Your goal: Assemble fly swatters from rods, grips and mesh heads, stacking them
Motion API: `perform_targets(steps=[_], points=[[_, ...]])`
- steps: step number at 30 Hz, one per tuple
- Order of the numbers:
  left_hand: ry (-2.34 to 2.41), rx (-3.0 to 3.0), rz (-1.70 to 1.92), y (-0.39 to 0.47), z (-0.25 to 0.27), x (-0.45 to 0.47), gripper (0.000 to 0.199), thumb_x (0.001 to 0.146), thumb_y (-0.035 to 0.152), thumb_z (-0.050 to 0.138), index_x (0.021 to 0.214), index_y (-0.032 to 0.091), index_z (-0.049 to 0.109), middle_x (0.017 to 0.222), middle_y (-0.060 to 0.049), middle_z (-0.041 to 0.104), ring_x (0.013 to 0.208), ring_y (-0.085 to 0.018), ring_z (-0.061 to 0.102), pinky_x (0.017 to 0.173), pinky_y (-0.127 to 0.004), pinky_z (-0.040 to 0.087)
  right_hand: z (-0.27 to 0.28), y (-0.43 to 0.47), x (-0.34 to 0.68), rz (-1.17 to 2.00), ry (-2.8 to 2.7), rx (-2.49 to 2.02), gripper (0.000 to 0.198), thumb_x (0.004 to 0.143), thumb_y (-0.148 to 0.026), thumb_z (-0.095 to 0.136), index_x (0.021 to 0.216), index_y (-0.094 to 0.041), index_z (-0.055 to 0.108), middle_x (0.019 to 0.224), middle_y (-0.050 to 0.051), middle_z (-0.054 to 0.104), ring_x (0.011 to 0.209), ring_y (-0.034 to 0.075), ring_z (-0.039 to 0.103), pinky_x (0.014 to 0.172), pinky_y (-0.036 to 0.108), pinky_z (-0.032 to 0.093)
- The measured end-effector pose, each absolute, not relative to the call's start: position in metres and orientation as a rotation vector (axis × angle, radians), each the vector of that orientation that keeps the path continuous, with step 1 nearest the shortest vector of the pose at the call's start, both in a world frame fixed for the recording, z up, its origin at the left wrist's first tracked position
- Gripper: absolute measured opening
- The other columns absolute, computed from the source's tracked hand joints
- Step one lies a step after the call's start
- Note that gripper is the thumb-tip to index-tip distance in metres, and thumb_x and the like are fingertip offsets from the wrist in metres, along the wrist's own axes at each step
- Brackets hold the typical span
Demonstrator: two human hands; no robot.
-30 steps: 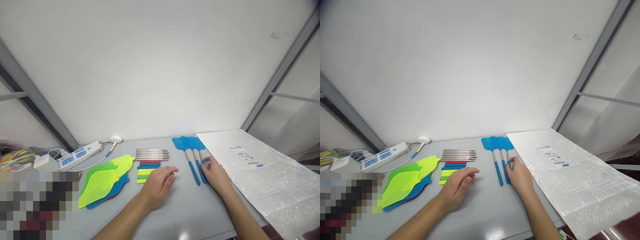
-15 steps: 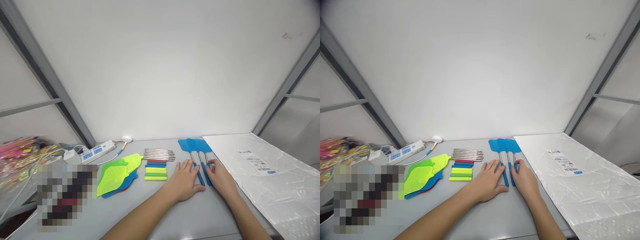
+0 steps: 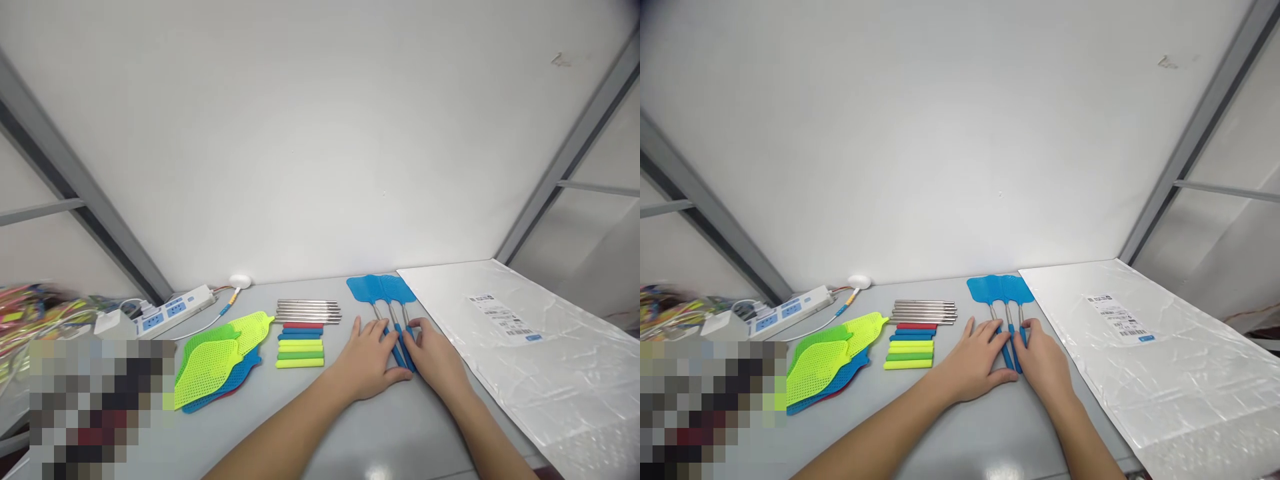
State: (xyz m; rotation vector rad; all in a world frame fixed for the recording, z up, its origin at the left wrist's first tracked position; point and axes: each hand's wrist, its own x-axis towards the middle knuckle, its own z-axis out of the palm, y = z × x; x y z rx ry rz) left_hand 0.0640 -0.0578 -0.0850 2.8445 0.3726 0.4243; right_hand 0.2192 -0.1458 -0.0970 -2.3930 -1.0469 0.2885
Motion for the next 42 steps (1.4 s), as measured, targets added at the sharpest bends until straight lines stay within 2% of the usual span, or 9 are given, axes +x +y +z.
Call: perform_targets(steps=[8,18,22,26,31,34,37,39,42], points=[[0.364,2.822,0.429,-0.056,-0.087,0.063,0.072,0.086,0.072,0.039,0.136,0.020,0.044,0.147,-0.018,0.040,0.137,-0.032,0.034,0.112,-0.064,0.019,-0.091,-0.148,0.215,0.247,-1.019,-2.377,0.028,0.091,-0.043,0.042,0.108,-0.023,0.052,0.067,0.001,0.062,0.069,0.022,0.063,0.056,0.027,0.033],[0.344,2.958,0.424,-0.057,-0.078,0.063,0.078,0.085,0.074,0.037,0.140,0.019,0.040,0.142,-0.018,0.044,0.129,-0.033,0.042,0.110,-0.061,0.021,-0.088,-0.154,0.203,0.173,-1.056,-2.223,0.028,0.089,-0.049,0.042,0.100,-0.026,0.054,0.054,-0.005,0.050,0.055,0.020,0.056,0.053,0.028,0.033],[0.192,3.077,0.422,-0.052,-0.066,0.046,0.068,0.089,0.067,0.039,0.133,0.016,0.047,0.139,-0.017,0.048,0.128,-0.031,0.043,0.106,-0.050,0.031,-0.090,-0.158,0.203,0.124,-1.062,-2.203,0.028,0.087,-0.051,0.044,0.097,-0.028,0.057,0.052,-0.004,0.049,0.053,0.021,0.056,0.054,0.029,0.037],[0.012,3.156,0.434,-0.045,-0.060,0.005,0.054,0.092,0.060,0.043,0.122,0.016,0.055,0.128,-0.013,0.057,0.119,-0.026,0.050,0.097,-0.040,0.038,-0.097,-0.165,0.206,0.083,-1.094,-2.211,0.032,0.084,-0.056,0.046,0.100,-0.031,0.057,0.060,-0.002,0.057,0.057,0.021,0.059,0.057,0.031,0.042],[0.025,3.207,0.450,-0.029,-0.061,-0.054,0.031,0.097,0.043,0.042,0.099,0.018,0.062,0.114,-0.008,0.064,0.107,-0.022,0.054,0.089,-0.037,0.038,-0.094,-0.153,0.204,0.177,-1.409,-2.196,0.037,0.077,-0.063,0.051,0.098,-0.034,0.059,0.076,0.001,0.068,0.059,0.022,0.062,0.057,0.034,0.044],[0.193,3.152,0.477,-0.015,-0.062,-0.072,0.027,0.097,0.037,0.044,0.093,0.019,0.063,0.106,-0.006,0.066,0.102,-0.021,0.055,0.084,-0.034,0.038,-0.073,-0.119,0.188,0.159,-1.695,-2.108,0.035,0.078,-0.063,0.050,0.089,-0.033,0.063,0.074,0.003,0.067,0.059,0.023,0.061,0.056,0.034,0.042],[0.315,3.064,0.531,-0.006,-0.062,-0.077,0.027,0.096,0.038,0.047,0.092,0.019,0.065,0.093,-0.004,0.067,0.092,-0.018,0.055,0.080,-0.033,0.039,-0.047,-0.068,0.164,0.127,-1.837,-2.052,0.029,0.088,-0.052,0.044,0.087,-0.030,0.064,0.071,0.003,0.066,0.058,0.020,0.058,0.055,0.032,0.039],[0.330,3.054,0.557,-0.004,-0.061,-0.078,0.028,0.096,0.038,0.048,0.089,0.018,0.066,0.085,-0.003,0.065,0.086,-0.018,0.054,0.076,-0.033,0.038,-0.038,-0.028,0.149,0.151,-1.942,-2.037,0.024,0.089,-0.041,0.045,0.084,-0.027,0.064,0.070,0.002,0.065,0.059,0.018,0.057,0.054,0.030,0.036],[0.316,3.078,0.564,-0.003,-0.060,-0.081,0.029,0.095,0.038,0.049,0.082,0.019,0.066,0.080,-0.002,0.063,0.081,-0.017,0.053,0.069,-0.034,0.036,-0.040,0.025,0.138,0.173,-2.050,-1.997,0.020,0.088,-0.031,0.049,0.084,-0.023,0.067,0.079,0.004,0.068,0.068,0.018,0.058,0.060,0.029,0.038]])
